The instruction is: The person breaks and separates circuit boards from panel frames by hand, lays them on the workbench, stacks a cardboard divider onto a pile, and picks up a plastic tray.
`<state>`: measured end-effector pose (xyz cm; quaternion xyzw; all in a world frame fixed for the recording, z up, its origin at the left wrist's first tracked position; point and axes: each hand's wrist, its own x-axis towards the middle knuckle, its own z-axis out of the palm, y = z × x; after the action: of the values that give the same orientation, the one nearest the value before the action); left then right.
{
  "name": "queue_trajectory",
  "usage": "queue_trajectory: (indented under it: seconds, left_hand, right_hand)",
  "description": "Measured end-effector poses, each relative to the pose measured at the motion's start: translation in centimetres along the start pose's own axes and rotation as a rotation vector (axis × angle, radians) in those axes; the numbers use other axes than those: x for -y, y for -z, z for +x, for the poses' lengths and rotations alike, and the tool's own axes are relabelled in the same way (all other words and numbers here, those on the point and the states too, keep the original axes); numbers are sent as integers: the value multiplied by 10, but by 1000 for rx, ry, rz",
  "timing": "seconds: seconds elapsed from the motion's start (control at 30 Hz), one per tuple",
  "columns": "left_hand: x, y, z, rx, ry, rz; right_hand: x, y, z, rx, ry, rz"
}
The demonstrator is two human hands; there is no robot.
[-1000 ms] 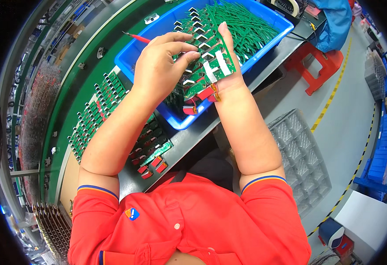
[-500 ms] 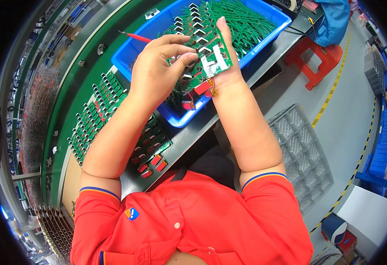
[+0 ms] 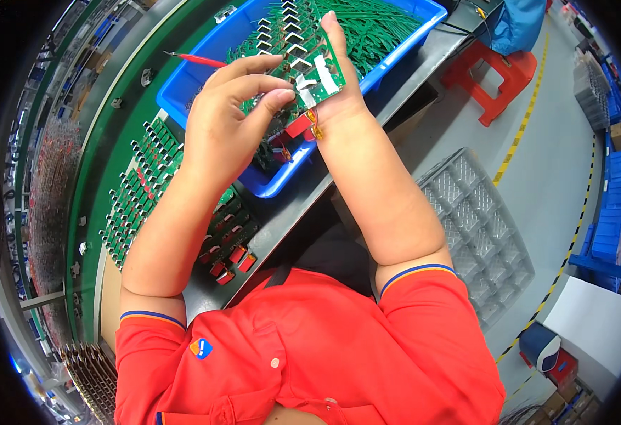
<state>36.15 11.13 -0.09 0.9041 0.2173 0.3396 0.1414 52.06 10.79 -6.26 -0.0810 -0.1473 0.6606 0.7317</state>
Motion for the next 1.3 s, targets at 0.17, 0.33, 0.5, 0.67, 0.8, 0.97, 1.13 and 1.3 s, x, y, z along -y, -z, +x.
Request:
queue_trajectory:
  seconds: [0.17, 0.33, 0.5, 0.67, 0.8, 0.97, 1.13, 1.3]
  left_hand:
    - [0, -6, -1, -17, -9, 30]
    - [5, -12, -3, -173, -90, 51]
    - [0, -14, -15, -105, -38, -70]
    - [0, -19, -14, -130, -66, -26]
    - [-1, -25, -13, -126, -43, -84]
    - [8, -23, -9, -286, -113, -89]
    - [19, -12, -7, -285, -63, 14]
    - [6, -5, -4, -192, -96, -103]
  right_hand:
    - [-1, 5, 3, 120, -23, 45]
    - [-5, -4, -1, 62, -2, 32]
    - [-7, -15, -5, -73, 59, 33]
    - [-10, -30, -8, -228, 118, -82]
    - [-12, -21, -7, -232, 116, -76]
    - [-10, -22, -5, -217, 187, -142]
    - [-7, -24, -8, -142, 114, -68]
    - [-11, -31, -9, -152, 171, -144]
